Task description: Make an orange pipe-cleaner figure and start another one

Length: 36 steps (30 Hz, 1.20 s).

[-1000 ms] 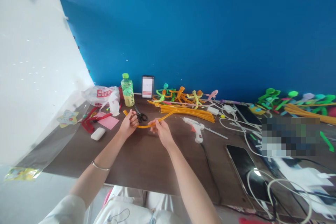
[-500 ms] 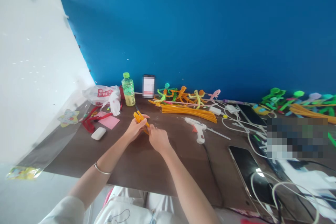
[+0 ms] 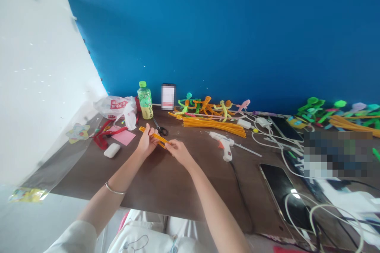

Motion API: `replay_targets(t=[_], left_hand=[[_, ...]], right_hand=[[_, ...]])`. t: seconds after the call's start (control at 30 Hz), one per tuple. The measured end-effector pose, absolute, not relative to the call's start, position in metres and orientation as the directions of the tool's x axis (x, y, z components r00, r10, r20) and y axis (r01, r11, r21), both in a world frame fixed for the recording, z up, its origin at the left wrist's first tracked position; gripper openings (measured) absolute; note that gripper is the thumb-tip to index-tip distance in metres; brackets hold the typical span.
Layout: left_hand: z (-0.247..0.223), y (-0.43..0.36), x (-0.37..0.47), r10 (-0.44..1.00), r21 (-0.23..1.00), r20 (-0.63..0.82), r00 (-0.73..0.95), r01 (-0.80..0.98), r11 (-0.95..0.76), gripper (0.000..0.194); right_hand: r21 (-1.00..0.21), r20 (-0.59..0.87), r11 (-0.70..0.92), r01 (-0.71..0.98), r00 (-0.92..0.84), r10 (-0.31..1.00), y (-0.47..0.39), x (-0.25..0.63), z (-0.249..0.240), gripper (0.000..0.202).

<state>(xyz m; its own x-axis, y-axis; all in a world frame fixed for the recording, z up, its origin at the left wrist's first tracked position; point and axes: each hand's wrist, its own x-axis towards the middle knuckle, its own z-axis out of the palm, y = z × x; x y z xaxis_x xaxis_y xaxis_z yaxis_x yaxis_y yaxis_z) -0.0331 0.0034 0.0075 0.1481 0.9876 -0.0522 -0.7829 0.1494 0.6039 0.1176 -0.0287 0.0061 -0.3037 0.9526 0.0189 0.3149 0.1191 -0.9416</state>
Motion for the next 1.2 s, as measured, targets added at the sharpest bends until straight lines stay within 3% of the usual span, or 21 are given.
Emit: replay_targets(t=[0.07,0.13,0.23,0.43,0.7,0.97,1.2], left_hand=[[0.0058,0.0066,-0.0362,0.985,0.547,-0.077,0.156,-0.819,0.172,0.052],[0.0056,0.0079,-0.0375,0.983,0.512,-0.101,0.156,-0.838,0.186,0.051],[0.0072,0.0075,-0.0375,0.984,0.484,-0.111,0.142,-0.857,0.178,0.051],[0.0047,0.0079,-0.0366,0.984,0.436,-0.094,0.149,-0.883,0.175,0.05],[0.0001,0.0077,-0.0365,0.991,0.476,-0.09,0.096,-0.87,0.128,0.05],[0.007,0.0048,-0.0395,0.991,0.527,-0.114,0.072,-0.841,0.122,0.053],[0.0087,0.0073,-0.0402,0.991,0.423,-0.124,0.054,-0.9,0.102,0.055]], right_hand=[[-0.997,-0.069,-0.053,0.06,-0.318,0.945,-0.0269,0.1179,0.0043,0.031],[-0.973,-0.128,-0.186,-0.14,-0.344,0.93,-0.0263,0.1174,0.0032,0.03],[-0.924,-0.179,-0.288,-0.252,-0.379,0.908,-0.0261,0.1163,0.0021,0.027],[-0.922,-0.181,-0.278,-0.269,-0.336,0.924,-0.0247,0.1165,-0.0012,0.026],[-0.982,-0.006,-0.037,-0.184,-0.165,0.986,-0.0259,0.1133,-0.0028,0.03],[-0.961,-0.087,-0.174,-0.213,-0.368,0.926,-0.028,0.1137,0.0007,0.027],[-0.945,-0.17,-0.27,-0.187,-0.423,0.89,-0.028,0.1138,0.0031,0.03]])
